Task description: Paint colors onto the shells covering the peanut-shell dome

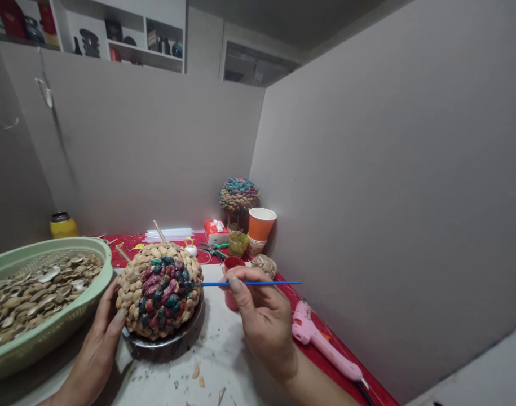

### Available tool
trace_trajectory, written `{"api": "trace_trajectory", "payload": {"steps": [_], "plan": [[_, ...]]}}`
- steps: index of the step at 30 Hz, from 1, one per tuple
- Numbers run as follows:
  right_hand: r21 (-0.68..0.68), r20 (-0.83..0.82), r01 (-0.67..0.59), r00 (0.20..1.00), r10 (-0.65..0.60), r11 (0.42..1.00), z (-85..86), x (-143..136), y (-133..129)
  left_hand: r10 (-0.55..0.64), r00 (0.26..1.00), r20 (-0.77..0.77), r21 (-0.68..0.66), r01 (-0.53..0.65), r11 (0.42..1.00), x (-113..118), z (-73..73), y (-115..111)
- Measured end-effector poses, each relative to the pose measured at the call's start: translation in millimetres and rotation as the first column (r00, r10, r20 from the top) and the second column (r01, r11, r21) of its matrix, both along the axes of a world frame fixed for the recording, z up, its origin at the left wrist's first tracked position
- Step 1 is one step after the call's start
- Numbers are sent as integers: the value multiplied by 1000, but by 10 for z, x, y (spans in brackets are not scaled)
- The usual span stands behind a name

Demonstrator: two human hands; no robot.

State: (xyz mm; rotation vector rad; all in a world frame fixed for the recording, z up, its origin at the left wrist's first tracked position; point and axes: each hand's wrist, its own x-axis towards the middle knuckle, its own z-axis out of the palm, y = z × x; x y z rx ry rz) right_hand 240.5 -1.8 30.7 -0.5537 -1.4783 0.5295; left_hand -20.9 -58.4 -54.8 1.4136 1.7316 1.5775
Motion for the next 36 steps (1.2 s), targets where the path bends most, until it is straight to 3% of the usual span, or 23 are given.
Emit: {"api": "trace_trajectory", "payload": {"steps": [15,26,36], "plan": [[212,3,-29,1000,29,977,-73,1,-27,-12,1000,13,11,12,1000,24,16,0],[239,-52,104,994,-94,965,-103,19,69,-4,1000,11,13,4,1000,5,-2,0],[336,47,141,985,-166,931,-122,20,127,21,1000,-13,1,-21,1000,-11,4,16]]}}
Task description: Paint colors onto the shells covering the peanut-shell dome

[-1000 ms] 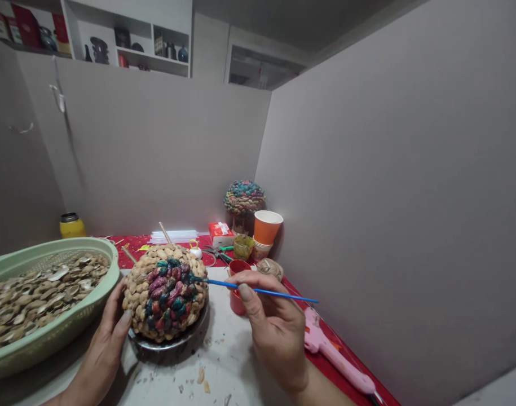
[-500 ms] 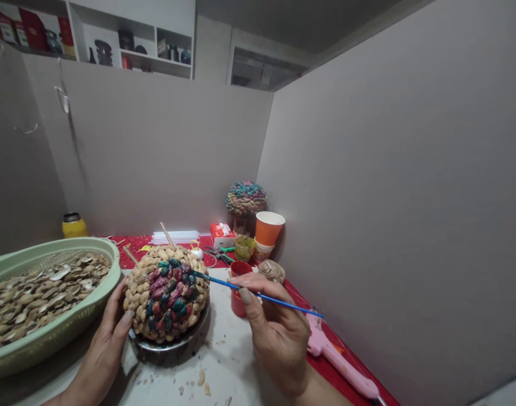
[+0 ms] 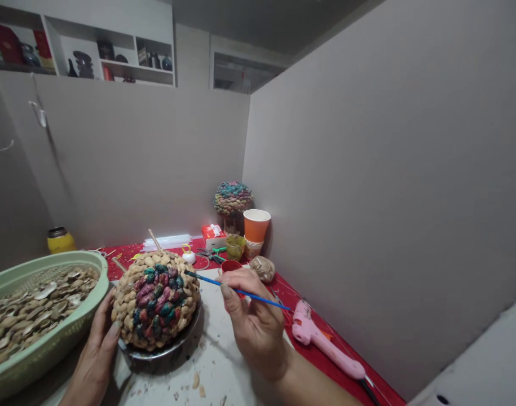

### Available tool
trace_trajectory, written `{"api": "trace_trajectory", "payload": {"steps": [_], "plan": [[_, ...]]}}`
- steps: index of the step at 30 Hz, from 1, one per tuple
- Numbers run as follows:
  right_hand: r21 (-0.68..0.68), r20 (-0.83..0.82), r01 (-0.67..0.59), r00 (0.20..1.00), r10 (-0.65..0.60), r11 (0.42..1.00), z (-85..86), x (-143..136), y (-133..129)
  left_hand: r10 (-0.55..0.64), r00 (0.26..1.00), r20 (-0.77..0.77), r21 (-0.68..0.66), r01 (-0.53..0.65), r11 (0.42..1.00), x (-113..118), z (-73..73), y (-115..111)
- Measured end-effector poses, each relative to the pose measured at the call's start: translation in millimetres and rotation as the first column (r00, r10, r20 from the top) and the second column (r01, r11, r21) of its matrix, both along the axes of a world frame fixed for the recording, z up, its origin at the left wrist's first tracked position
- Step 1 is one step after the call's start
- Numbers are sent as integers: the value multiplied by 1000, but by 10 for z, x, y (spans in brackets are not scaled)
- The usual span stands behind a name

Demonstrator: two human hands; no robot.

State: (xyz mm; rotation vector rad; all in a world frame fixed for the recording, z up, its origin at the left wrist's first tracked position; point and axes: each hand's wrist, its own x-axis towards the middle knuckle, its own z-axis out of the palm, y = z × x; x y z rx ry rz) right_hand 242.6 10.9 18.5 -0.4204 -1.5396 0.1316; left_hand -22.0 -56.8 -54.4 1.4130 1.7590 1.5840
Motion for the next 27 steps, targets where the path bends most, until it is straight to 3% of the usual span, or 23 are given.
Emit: {"api": "trace_trajectory", "payload": {"steps": [7,18,22,27], "plan": [[1,82,-19,996,19,1000,63,47,-28,14,1000,20,-11,-14,1000,-43,14,48],[106,91,18,996,-27,994,192,123,-28,20,999,42,5,-20,1000,59,163,9],[103,4,122,992,-123,987,263,252,11,22,1000,5,12,-23,1000,47,161,29],[-114,-22,371,927,-375,922,438,431,95,19,1000,9,5,-19,1000,115,245,5]]}}
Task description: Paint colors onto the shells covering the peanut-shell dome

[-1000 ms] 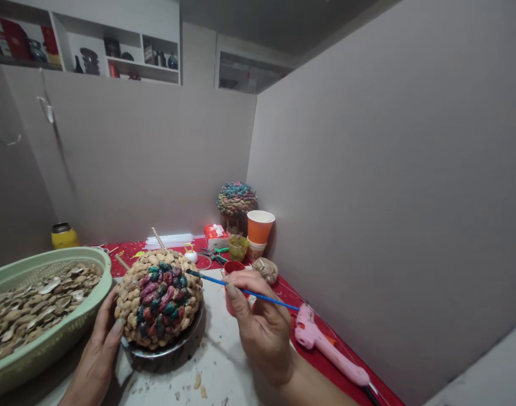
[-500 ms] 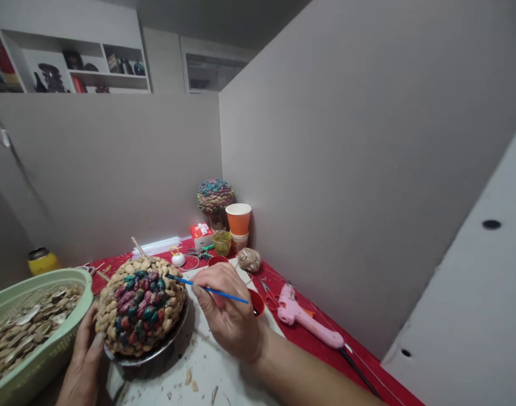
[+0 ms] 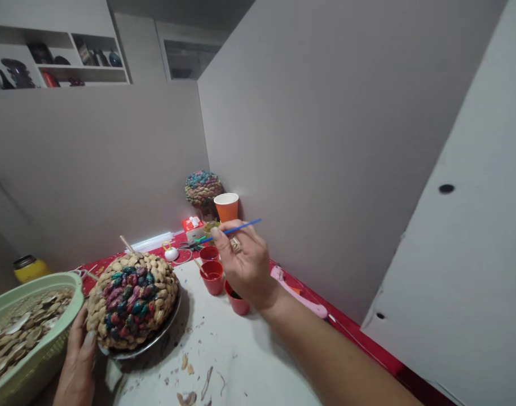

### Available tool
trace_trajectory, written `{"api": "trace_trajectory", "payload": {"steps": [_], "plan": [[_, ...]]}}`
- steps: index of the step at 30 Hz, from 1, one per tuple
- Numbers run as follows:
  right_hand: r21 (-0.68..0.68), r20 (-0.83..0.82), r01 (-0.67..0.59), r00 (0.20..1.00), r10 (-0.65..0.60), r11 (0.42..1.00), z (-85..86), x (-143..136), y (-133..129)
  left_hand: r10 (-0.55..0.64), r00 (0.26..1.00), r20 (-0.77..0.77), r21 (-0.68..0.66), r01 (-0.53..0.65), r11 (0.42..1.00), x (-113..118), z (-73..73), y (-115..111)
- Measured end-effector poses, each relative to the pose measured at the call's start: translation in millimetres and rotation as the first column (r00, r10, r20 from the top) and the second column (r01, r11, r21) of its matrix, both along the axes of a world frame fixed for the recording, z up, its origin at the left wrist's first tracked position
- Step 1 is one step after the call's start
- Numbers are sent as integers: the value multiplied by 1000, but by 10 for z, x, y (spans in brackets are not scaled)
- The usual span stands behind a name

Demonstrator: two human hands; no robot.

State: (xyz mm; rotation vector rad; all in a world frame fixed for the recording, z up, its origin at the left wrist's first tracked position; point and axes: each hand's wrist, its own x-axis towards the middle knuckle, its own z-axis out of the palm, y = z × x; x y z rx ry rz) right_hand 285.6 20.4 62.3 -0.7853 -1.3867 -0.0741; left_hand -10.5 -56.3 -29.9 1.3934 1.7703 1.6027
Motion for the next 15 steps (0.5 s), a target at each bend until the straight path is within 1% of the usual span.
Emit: {"api": "trace_trajectory", "payload": {"steps": [1,2,3,4,6,7,9,15], "plan": [[-61,29,28,999,-26,998,33,37,33,2,1000,5,-5,-2,1000,20,22,-8],[-122,73,33,997,-25,992,57,74,74,6,1000,9,-10,-6,1000,36,41,-15],[-200,121,18,993,6,980,71,109,122,12,1000,11,-16,-12,1000,49,56,-18],[-288,166,-10,984,60,958,73,141,175,19,1000,14,-21,-19,1000,57,66,-19],[-457,232,-58,956,182,888,46,189,286,22,999,25,-24,-22,999,61,74,-14],[-511,257,-63,940,223,857,22,204,337,22,999,32,-26,-22,999,60,75,-11],[-569,303,-41,918,255,821,-30,220,422,19,999,39,-28,-18,999,57,74,-8],[-650,441,75,848,295,756,-122,210,547,54,998,13,-53,-53,997,35,59,-18]]}}
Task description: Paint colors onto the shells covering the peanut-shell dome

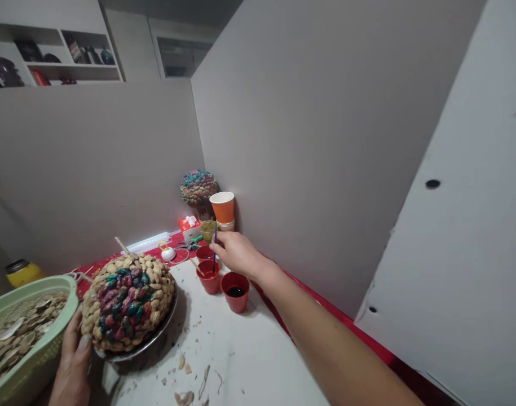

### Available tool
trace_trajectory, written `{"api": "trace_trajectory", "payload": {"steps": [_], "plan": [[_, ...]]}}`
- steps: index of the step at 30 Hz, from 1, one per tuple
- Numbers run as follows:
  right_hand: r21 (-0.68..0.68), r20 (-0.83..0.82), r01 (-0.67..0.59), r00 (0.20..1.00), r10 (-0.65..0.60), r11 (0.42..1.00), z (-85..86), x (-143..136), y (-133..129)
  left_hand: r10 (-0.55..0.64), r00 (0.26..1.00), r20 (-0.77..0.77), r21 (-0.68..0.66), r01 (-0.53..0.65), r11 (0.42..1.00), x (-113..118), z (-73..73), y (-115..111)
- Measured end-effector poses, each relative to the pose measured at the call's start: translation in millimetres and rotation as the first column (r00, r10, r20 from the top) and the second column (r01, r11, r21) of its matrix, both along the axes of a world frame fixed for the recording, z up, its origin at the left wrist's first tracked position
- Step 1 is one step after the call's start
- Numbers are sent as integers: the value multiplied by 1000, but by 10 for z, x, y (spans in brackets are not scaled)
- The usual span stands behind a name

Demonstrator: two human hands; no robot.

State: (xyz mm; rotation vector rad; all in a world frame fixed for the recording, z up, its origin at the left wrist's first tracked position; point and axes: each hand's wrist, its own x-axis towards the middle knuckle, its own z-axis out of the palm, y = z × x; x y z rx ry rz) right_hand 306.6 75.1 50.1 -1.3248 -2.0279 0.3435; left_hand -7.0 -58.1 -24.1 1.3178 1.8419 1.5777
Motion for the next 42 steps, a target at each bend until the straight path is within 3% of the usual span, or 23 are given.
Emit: {"api": "trace_trajectory", "payload": {"steps": [7,12,17,22,27,32,37,39,42], "plan": [[-35,166,-19,986,24,999,-67,-56,32,-45,999,8,22,45,999,-83,-84,37],[-45,177,-65,982,72,997,-59,-76,-20,-42,999,19,15,42,999,-42,-51,11],[-46,51,-78,995,80,996,-22,-36,-33,-45,999,-1,7,45,999,15,13,-23],[-38,-213,-31,977,22,999,30,51,-4,-33,999,5,6,33,999,-3,-1,2],[-68,-475,17,879,-47,998,58,142,66,-34,999,-1,-3,34,999,-71,-51,31],[-87,-689,-33,724,-36,996,72,87,83,-16,1000,1,-7,16,1000,-121,-111,55],[-23,-819,-119,571,49,993,81,-218,-195,1,1000,-2,33,-1,999,-153,-152,76],[63,-861,-167,490,138,984,62,-356,-360,-15,1000,-20,44,16,999,-160,-151,74],[237,-793,-116,551,261,964,0,-506,-555,-25,999,-25,47,26,999,-151,-140,60]]}}
